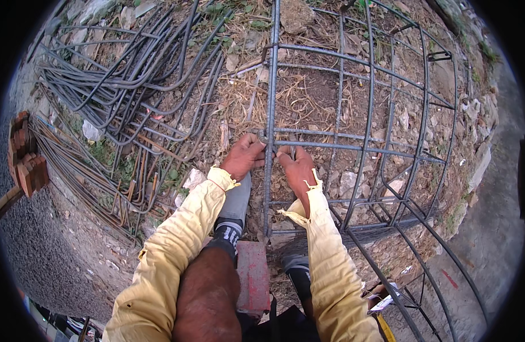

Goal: The person assembles a rebar cage by hand, positioning vertical and horizontal steel bars into a grid and tying intersections with wire. The person works on a construction site with scattered debris and other rebar cages nearby.

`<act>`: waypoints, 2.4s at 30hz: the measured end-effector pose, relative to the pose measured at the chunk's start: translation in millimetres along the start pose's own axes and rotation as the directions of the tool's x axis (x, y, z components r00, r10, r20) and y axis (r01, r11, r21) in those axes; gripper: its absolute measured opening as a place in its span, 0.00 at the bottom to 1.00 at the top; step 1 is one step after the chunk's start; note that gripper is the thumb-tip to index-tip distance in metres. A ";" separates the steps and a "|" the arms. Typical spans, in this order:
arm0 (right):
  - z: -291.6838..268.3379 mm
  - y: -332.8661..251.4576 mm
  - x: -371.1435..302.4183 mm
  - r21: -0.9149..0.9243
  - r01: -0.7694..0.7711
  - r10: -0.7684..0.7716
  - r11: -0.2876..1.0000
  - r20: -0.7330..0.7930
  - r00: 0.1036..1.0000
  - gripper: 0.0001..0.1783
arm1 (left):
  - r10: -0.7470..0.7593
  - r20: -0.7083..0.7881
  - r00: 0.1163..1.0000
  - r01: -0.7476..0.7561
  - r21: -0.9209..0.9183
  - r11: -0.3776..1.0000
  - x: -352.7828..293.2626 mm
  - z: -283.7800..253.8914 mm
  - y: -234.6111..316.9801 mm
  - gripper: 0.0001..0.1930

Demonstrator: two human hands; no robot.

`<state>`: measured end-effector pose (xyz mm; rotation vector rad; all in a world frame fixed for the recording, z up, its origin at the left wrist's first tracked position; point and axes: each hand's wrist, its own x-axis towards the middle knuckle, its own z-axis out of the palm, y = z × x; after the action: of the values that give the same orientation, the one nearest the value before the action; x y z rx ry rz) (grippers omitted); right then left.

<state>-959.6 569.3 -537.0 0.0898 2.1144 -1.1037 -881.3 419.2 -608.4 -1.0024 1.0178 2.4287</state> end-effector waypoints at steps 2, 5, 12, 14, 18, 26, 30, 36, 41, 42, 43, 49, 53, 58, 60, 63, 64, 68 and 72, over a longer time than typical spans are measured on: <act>5.1 -0.3 -5.4 0.070 -0.008 0.008 0.998 0.010 1.000 0.07 | -0.003 0.015 1.000 0.002 0.022 1.000 -1.5 -2.5 0.2 0.06; 5.2 1.6 -4.9 0.123 -0.034 0.036 0.992 -0.008 0.999 0.07 | 0.002 0.033 0.999 0.000 -0.064 0.998 -8.5 9.7 6.5 0.08; -0.2 1.7 13.7 -0.158 0.097 -0.110 0.983 -0.078 0.991 0.15 | 0.195 -0.057 0.979 -0.199 -0.074 0.977 -5.4 8.7 -5.8 0.10; -1.4 8.4 21.3 -0.247 0.136 -0.160 0.959 -0.082 0.984 0.19 | 0.295 -0.072 0.953 -0.297 -0.015 0.955 -1.6 6.8 -9.5 0.10; -5.8 -12.9 23.1 -0.419 -0.034 0.000 0.907 -0.080 0.997 0.22 | 0.258 -0.099 0.961 -0.257 0.027 0.966 -3.9 5.3 -7.0 0.11; 4.6 -13.7 32.3 -0.592 -0.063 -0.021 0.804 -0.133 0.991 0.15 | 0.283 -0.061 0.957 -0.253 0.295 0.921 -6.4 -6.3 7.7 0.09; 7.0 -14.3 34.4 -0.607 -0.065 -0.021 0.792 -0.133 0.991 0.14 | 0.431 -0.065 0.900 -0.346 0.494 0.797 -9.2 -5.2 11.7 0.09; 7.5 -19.5 36.3 -0.607 -0.040 -0.015 0.793 -0.085 0.996 0.13 | 0.537 -0.020 0.843 -0.382 0.681 0.625 -20.8 -8.7 32.9 0.07; 2.1 -10.9 40.0 -0.553 0.082 -0.083 0.829 0.022 0.996 0.17 | 0.418 -0.018 0.908 -0.340 0.552 0.761 -28.8 2.0 55.1 0.08; -4.3 -8.5 38.3 -0.479 0.121 -0.096 0.870 0.077 0.992 0.18 | 0.426 -0.022 0.905 -0.320 0.626 0.711 -30.0 -0.1 58.1 0.08; -9.6 -7.5 36.0 -0.399 0.156 -0.111 0.903 0.133 0.985 0.19 | 0.433 -0.028 0.901 -0.294 0.695 0.656 -29.4 -3.3 61.1 0.08; -26.3 8.9 30.2 -0.347 0.066 0.012 0.935 0.218 0.976 0.19 | 0.411 -0.002 0.912 -0.263 0.767 0.586 -27.9 -3.5 77.3 0.10; -14.1 -4.9 42.4 -0.507 0.243 -0.245 0.827 0.065 0.967 0.17 | 0.338 0.070 0.939 -0.283 0.716 0.638 -37.9 9.7 102.4 0.10; 6.4 -27.9 45.0 -0.528 0.085 -0.049 0.845 0.082 0.995 0.17 | 0.308 0.055 0.950 -0.242 0.752 0.612 -53.5 16.7 107.9 0.10; 9.2 -15.7 50.8 -0.502 0.131 -0.092 0.855 0.100 0.991 0.17 | 0.324 0.047 0.945 -0.231 0.799 0.556 -50.6 22.7 109.4 0.11; 13.0 -17.7 51.6 -0.450 0.182 -0.145 0.874 0.116 0.983 0.16 | 0.334 0.071 0.940 -0.248 0.814 0.526 -39.7 22.6 114.7 0.11; 11.6 -19.6 52.0 -0.438 0.186 -0.140 0.880 0.137 0.981 0.16 | 0.290 0.072 0.954 -0.230 0.796 0.560 -39.9 26.4 120.2 0.12; 4.5 -23.3 53.8 -0.408 0.190 -0.116 0.893 0.199 0.973 0.17 | 0.213 0.045 0.976 -0.173 0.753 0.635 -37.5 37.0 127.0 0.13; -4.7 -28.1 38.9 -0.543 0.312 -0.148 0.780 0.324 0.934 0.20 | 0.404 -0.001 0.915 -0.239 0.804 0.544 -37.8 17.3 110.6 0.14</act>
<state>-1001.1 544.9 -540.9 -0.6029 2.1565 -0.4976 -921.2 354.0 -518.3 -0.7358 2.2570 1.7177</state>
